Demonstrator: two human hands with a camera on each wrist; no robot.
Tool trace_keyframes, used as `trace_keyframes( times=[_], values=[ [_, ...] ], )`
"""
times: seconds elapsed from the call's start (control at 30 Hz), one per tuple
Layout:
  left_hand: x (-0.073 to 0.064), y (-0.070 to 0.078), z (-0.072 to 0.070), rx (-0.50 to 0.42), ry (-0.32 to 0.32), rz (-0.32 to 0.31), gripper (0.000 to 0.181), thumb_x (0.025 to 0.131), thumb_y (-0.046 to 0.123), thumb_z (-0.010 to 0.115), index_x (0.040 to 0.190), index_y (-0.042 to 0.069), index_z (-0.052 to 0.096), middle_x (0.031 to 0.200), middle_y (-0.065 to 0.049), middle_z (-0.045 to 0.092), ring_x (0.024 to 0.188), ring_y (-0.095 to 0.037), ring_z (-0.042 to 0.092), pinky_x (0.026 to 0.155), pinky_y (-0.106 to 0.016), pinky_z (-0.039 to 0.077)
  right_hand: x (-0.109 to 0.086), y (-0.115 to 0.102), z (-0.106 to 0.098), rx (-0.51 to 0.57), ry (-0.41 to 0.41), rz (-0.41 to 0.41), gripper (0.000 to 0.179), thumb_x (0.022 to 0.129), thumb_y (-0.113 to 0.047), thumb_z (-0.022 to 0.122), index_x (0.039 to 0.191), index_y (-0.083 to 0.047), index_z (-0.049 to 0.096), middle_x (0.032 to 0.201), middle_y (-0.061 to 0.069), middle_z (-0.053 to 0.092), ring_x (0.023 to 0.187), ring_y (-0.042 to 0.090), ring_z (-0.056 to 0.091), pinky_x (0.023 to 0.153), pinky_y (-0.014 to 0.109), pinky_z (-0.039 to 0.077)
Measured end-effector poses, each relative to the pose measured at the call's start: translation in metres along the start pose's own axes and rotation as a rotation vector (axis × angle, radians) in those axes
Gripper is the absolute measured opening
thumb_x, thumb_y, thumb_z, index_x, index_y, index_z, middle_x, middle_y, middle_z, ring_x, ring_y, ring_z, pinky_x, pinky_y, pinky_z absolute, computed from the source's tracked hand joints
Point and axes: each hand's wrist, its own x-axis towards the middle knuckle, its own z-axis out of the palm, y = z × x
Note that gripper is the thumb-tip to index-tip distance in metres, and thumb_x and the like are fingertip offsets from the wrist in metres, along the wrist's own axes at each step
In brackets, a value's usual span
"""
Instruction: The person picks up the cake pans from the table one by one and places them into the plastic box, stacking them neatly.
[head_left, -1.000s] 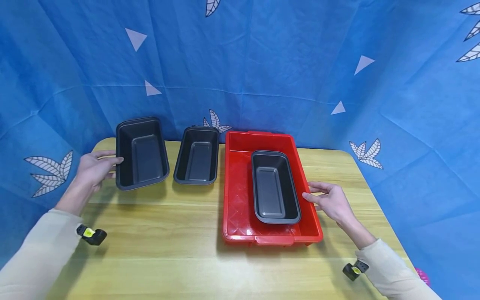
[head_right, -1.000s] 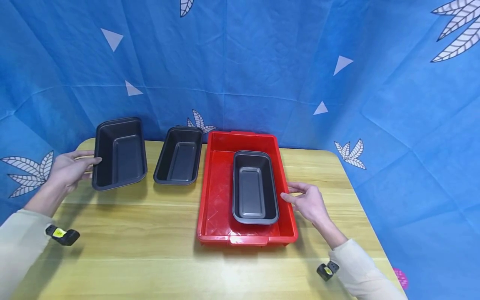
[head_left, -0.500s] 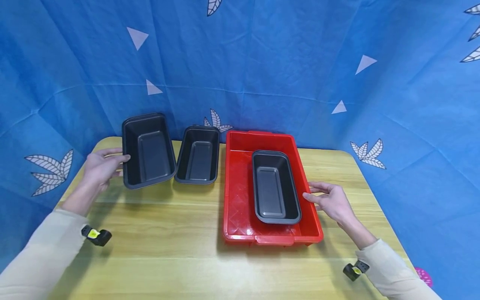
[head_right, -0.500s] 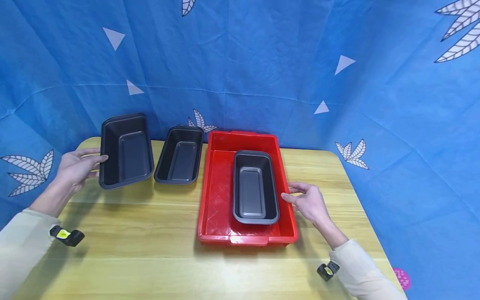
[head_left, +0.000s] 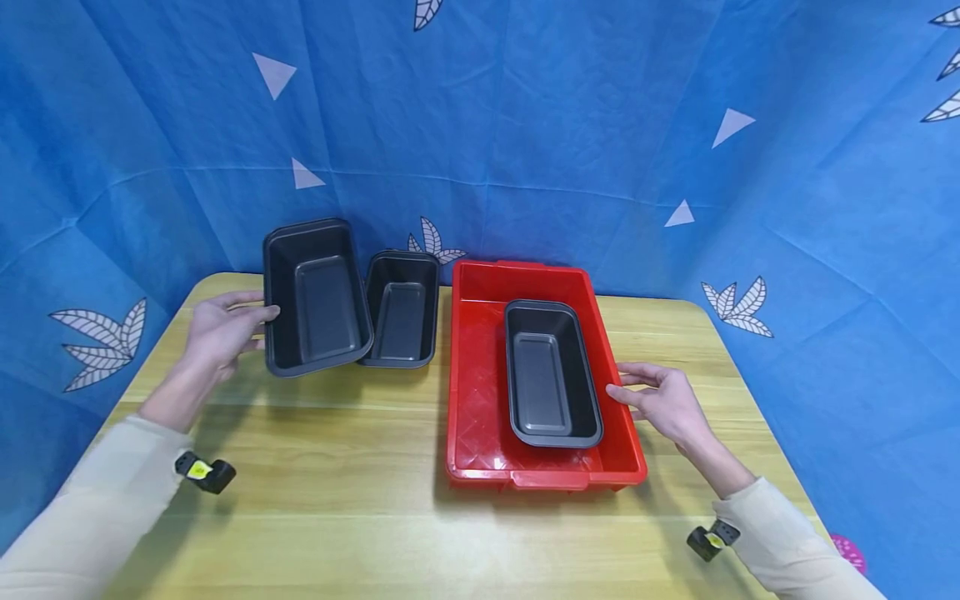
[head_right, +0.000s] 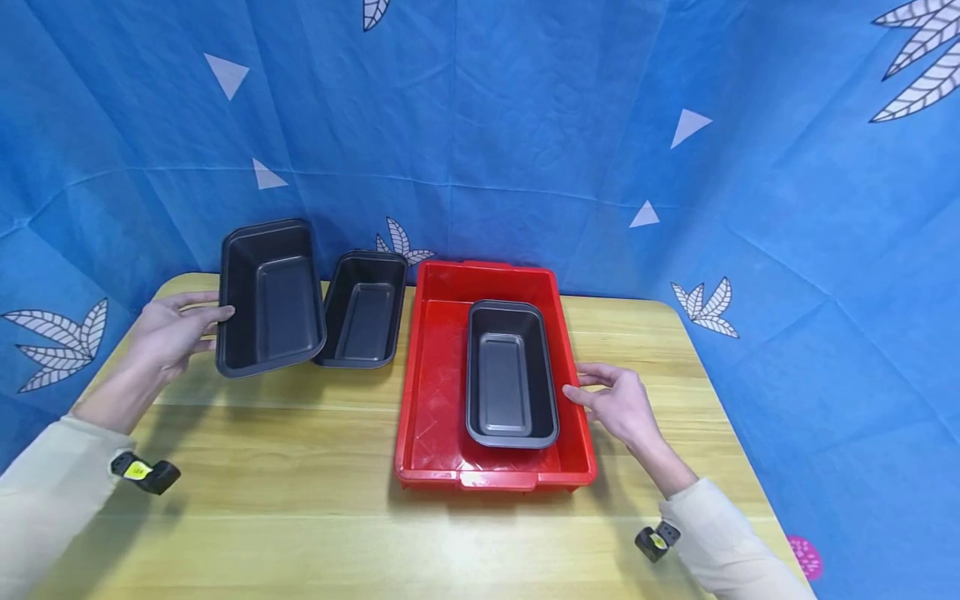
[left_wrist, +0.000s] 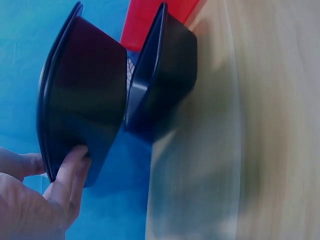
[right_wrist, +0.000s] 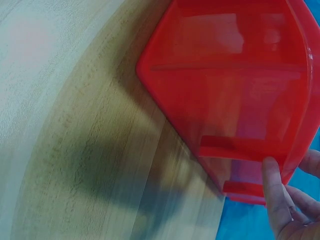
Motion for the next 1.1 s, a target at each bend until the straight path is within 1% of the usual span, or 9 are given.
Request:
trace_keyframes(
  times=[0.03,0.17,0.2,0.43,0.57,0.7,0.8,0.93,1.1],
  values=[
    [-0.001,0.001,0.002,-0.017,-0.005,0.001,0.019,0.098,0.012,0.070,0.111,0.020,0.059,0.073,0.026,0.071,0.065,0.003,0.068,0.052,-0.017,0.057,0.000,0.000,0.000,0.001,-0.001,0.000,0.065,0.097,-0.029,0.077,0.151,0.000,0.054,0.138,0.030,0.064,0.091,0.012,0.075,0.078,0.034,0.068],
    [-0.004,0.004,0.009,0.007,-0.022,0.017,0.020,0.099,0.013,0.069,0.116,0.018,0.059,0.075,0.027,0.070,0.066,0.004,0.068,0.053,-0.017,0.058,-0.001,0.000,0.000,0.001,-0.005,-0.001,0.066,0.097,-0.029,0.077,0.151,0.000,0.054,0.139,0.030,0.064,0.092,0.013,0.076,0.078,0.034,0.068],
    [-0.005,0.005,0.011,-0.006,-0.028,0.014,0.021,0.099,0.012,0.069,0.117,0.016,0.059,0.075,0.026,0.071,0.066,0.004,0.068,0.053,-0.017,0.058,-0.001,-0.001,-0.001,0.002,-0.007,-0.003,0.066,0.097,-0.029,0.077,0.151,0.000,0.054,0.139,0.030,0.064,0.092,0.013,0.076,0.078,0.034,0.068],
    [-0.010,0.012,0.027,0.031,-0.056,0.020,0.033,0.100,0.014,0.067,0.130,0.009,0.056,0.076,0.029,0.069,0.070,0.005,0.069,0.056,-0.017,0.059,-0.003,-0.002,-0.002,0.013,-0.020,-0.004,0.065,0.098,-0.029,0.076,0.152,0.000,0.053,0.140,0.030,0.064,0.093,0.014,0.077,0.078,0.034,0.068],
    [-0.015,0.018,0.037,-0.002,-0.070,0.024,0.031,0.100,0.012,0.068,0.129,0.007,0.056,0.077,0.027,0.070,0.070,0.004,0.070,0.054,-0.017,0.058,-0.004,-0.003,-0.003,0.012,-0.022,0.002,0.065,0.098,-0.029,0.076,0.152,0.000,0.053,0.140,0.030,0.063,0.094,0.014,0.077,0.078,0.034,0.068],
    [-0.019,0.022,0.047,-0.025,-0.077,0.025,0.031,0.100,0.011,0.068,0.128,0.006,0.056,0.078,0.025,0.071,0.071,0.003,0.071,0.056,-0.017,0.059,-0.005,-0.004,-0.003,0.007,-0.022,0.008,0.066,0.098,-0.029,0.076,0.152,-0.001,0.053,0.141,0.030,0.063,0.094,0.014,0.077,0.079,0.036,0.068],
    [-0.021,0.023,0.055,-0.025,-0.087,0.022,0.038,0.100,0.012,0.068,0.135,0.003,0.054,0.079,0.025,0.071,0.072,0.003,0.071,0.058,-0.017,0.060,-0.005,-0.003,-0.003,0.005,-0.020,0.011,0.066,0.098,-0.029,0.076,0.152,-0.001,0.053,0.140,0.030,0.063,0.094,0.014,0.077,0.080,0.037,0.069],
    [-0.023,0.025,0.064,-0.034,-0.098,0.024,0.047,0.100,0.012,0.068,0.142,-0.003,0.051,0.080,0.024,0.071,0.071,0.003,0.069,0.056,-0.017,0.059,-0.004,-0.003,-0.003,0.006,-0.021,0.008,0.066,0.098,-0.029,0.076,0.152,-0.001,0.053,0.140,0.030,0.063,0.095,0.014,0.076,0.080,0.037,0.069],
    [-0.024,0.027,0.076,-0.065,-0.103,0.023,0.052,0.100,0.010,0.068,0.146,-0.006,0.049,0.081,0.022,0.070,0.068,0.003,0.066,0.053,-0.016,0.057,-0.004,-0.003,-0.002,0.008,-0.024,0.001,0.065,0.098,-0.028,0.076,0.152,0.000,0.053,0.141,0.030,0.063,0.097,0.015,0.076,0.080,0.037,0.069]
  ],
)
